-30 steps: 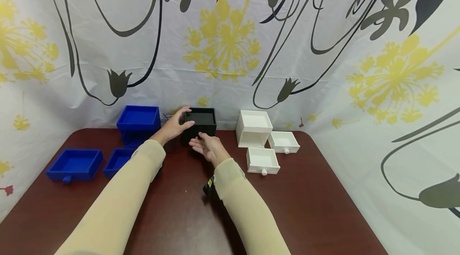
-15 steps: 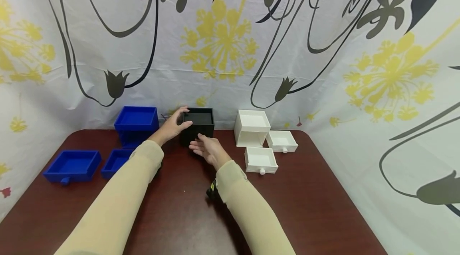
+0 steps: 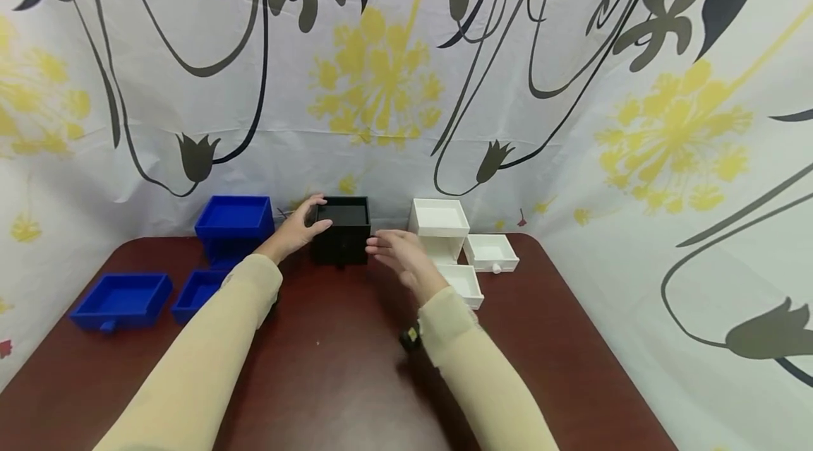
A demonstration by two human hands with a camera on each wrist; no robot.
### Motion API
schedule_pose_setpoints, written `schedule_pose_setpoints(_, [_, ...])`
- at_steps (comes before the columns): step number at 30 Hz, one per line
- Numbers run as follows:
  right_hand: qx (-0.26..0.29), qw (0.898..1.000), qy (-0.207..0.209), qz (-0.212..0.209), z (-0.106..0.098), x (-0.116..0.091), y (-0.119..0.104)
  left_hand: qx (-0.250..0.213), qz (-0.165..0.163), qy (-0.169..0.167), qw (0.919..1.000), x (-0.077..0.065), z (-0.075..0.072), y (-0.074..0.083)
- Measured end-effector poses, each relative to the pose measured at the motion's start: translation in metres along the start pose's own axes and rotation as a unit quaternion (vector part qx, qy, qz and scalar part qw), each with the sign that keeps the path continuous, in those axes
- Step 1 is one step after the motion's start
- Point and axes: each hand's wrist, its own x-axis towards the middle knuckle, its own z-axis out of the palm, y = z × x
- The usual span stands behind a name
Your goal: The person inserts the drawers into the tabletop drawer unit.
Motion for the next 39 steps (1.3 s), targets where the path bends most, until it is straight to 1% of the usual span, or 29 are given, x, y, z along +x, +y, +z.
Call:
schedule_pose_setpoints(3, [0.019,1.0,-0.011,-0.02,-0.028,-0.008,-0.023,-0.012,-0.001,-0.009,0.9999,-0.001,-0.003,-0.002])
schedule_pose_setpoints(7, [0.082,0.996,0.013,-0.037,-0.063,-0.011,-0.045,-0.016,-0.002,-0.012,0.9998,-0.002,-0.01,-0.004])
schedule_pose_setpoints(9, [0.105,0.993,0.025,-0.041,-0.075,-0.011,-0.049,-0.014,-0.005,-0.011,0.9998,-0.002,-0.015,-0.007])
schedule_pose_setpoints(12, [0.116,0.992,0.037,-0.022,-0.085,-0.009,-0.045,-0.018,-0.008,-0.009,0.9998,-0.004,-0.023,-0.011])
schedule_pose_setpoints(17, [0.111,0.993,0.039,0.032,-0.088,-0.008,-0.028,-0.031,-0.008,-0.015,0.9994,-0.008,-0.038,-0.015])
schedule_pose_setpoints(19, [0.116,0.992,0.038,0.038,-0.087,-0.009,-0.021,-0.038,-0.011,-0.021,0.999,-0.01,-0.045,-0.013])
schedule_pose_setpoints(22, [0.119,0.992,0.033,0.039,-0.083,-0.013,-0.014,-0.055,-0.024,-0.032,0.9977,-0.014,-0.055,-0.009])
schedule_pose_setpoints(25, [0.096,0.993,0.02,0.064,-0.078,-0.022,-0.007,-0.075,-0.041,-0.039,0.9956,-0.022,-0.065,-0.002])
schedule_pose_setpoints(28, [0.06,0.994,0.013,0.091,-0.075,-0.033,-0.001,-0.089,-0.048,-0.044,0.9939,-0.027,-0.075,0.003])
schedule_pose_setpoints(30, [0.045,0.994,0.012,0.1,-0.074,-0.041,0.004,-0.087,-0.047,-0.044,0.9941,-0.028,-0.082,0.001])
schedule_pose_setpoints(32, [0.039,0.994,0.003,0.104,-0.075,-0.048,0.01,-0.074,-0.044,-0.036,0.9956,-0.027,-0.088,-0.004])
schedule_pose_setpoints(34, [0.042,0.993,-0.009,0.113,-0.076,-0.054,0.018,-0.06,-0.046,-0.028,0.9968,-0.028,-0.094,-0.011])
schedule_pose_setpoints(36, [0.054,0.989,-0.025,0.133,-0.08,-0.06,0.028,-0.049,-0.051,-0.021,0.9973,-0.03,-0.098,-0.015])
schedule_pose_setpoints(39, [0.064,0.983,-0.038,0.168,-0.088,-0.068,0.044,-0.051,-0.06,-0.026,0.9965,-0.037,-0.099,-0.011])
